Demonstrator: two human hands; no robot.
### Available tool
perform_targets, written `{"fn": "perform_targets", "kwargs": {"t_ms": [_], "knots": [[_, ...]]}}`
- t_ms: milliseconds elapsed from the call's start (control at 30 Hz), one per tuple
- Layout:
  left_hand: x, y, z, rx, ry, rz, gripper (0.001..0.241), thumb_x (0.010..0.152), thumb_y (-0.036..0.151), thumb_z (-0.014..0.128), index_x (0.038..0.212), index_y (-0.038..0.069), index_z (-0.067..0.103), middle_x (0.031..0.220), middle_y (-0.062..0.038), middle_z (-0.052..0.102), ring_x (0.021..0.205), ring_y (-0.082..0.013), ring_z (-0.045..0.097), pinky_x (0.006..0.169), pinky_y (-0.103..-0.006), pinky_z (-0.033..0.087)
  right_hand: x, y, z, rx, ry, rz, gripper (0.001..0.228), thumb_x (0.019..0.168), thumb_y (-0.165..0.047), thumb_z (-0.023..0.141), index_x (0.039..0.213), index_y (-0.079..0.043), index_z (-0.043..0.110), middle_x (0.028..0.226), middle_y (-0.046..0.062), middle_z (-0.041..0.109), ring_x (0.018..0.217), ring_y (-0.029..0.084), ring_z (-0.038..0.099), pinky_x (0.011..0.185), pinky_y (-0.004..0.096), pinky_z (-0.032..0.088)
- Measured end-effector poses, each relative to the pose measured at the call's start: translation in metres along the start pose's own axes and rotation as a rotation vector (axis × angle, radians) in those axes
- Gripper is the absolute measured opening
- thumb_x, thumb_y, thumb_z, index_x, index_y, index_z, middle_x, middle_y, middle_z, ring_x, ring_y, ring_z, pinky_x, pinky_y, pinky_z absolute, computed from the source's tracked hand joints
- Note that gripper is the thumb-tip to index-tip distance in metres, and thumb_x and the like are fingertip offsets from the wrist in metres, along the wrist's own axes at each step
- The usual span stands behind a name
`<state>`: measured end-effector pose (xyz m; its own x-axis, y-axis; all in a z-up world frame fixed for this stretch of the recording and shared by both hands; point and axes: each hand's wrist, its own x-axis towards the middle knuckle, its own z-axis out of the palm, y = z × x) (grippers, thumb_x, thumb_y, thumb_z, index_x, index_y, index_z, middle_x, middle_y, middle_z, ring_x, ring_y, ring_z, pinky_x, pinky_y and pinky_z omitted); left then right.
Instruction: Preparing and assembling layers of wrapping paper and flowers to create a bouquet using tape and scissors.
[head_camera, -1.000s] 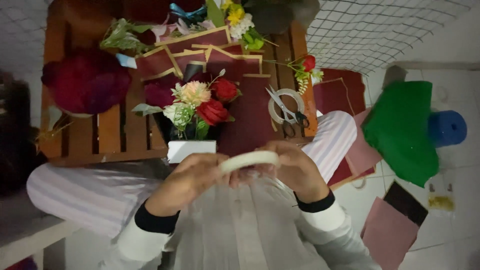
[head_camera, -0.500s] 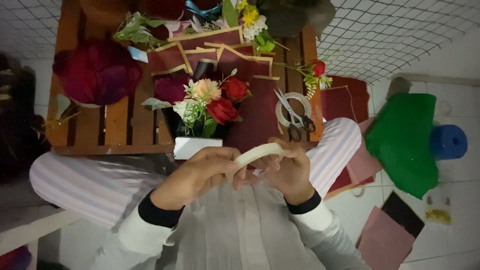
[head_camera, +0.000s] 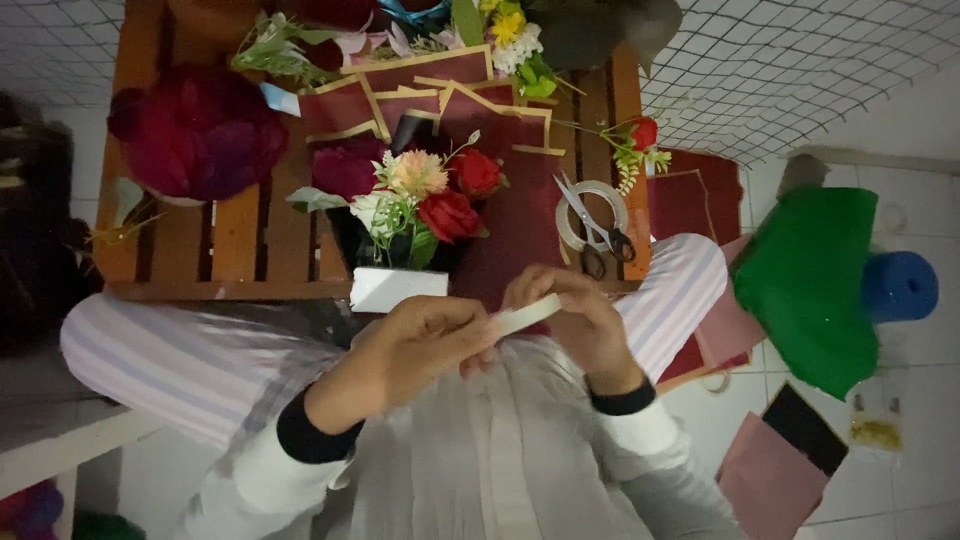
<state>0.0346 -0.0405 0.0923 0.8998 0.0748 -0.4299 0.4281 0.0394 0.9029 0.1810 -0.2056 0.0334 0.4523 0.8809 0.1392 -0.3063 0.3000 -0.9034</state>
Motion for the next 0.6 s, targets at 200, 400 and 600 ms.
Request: {"fn": "perform_targets", "kwargs": {"t_ms": [200, 400, 600], "knots": [[-0.026, 0.021, 0.002, 0.317, 0.157, 0.312, 0.024, 0.097, 0.023, 0.050, 0.080, 0.007, 0.057, 0.074, -0.004, 0.059, 0.064, -0.0201, 0.051, 0.062, -0.0347, 0.044, -0.005, -0.072, 0.024, -0.830, -0.066, 0.011, 0.031, 0.086, -0.015, 0.069, 0.116, -0.009, 0.072, 0.115, 0.005, 0.061, 0.078, 0.012, 0.050, 0.067, 0.023, 0.042], [-0.036, 0.029, 0.015, 0.582, 0.321, 0.496, 0.006, 0.089, 0.011, 0.057, 0.090, 0.008, 0.061, 0.082, -0.007, 0.067, 0.070, -0.0332, 0.058, 0.072, -0.0417, 0.044, 0.003, -0.090, 0.067, -1.155, -0.100, 0.034, 0.016, 0.078, -0.015, 0.073, 0.090, -0.007, 0.066, 0.086, 0.000, 0.062, 0.067, 0.017, 0.056, 0.061, 0.028, 0.045], [-0.040, 0.030, 0.015, 0.642, 0.335, 0.543, 0.007, 0.086, 0.007, 0.061, 0.080, 0.009, 0.058, 0.072, -0.005, 0.058, 0.068, -0.0257, 0.052, 0.073, -0.0392, 0.040, 0.004, -0.088, 0.070, -1.042, -0.098, 0.066, 0.010, 0.075, -0.006, 0.067, 0.084, -0.005, 0.065, 0.078, 0.001, 0.063, 0.062, 0.014, 0.051, 0.057, 0.025, 0.042]]}}
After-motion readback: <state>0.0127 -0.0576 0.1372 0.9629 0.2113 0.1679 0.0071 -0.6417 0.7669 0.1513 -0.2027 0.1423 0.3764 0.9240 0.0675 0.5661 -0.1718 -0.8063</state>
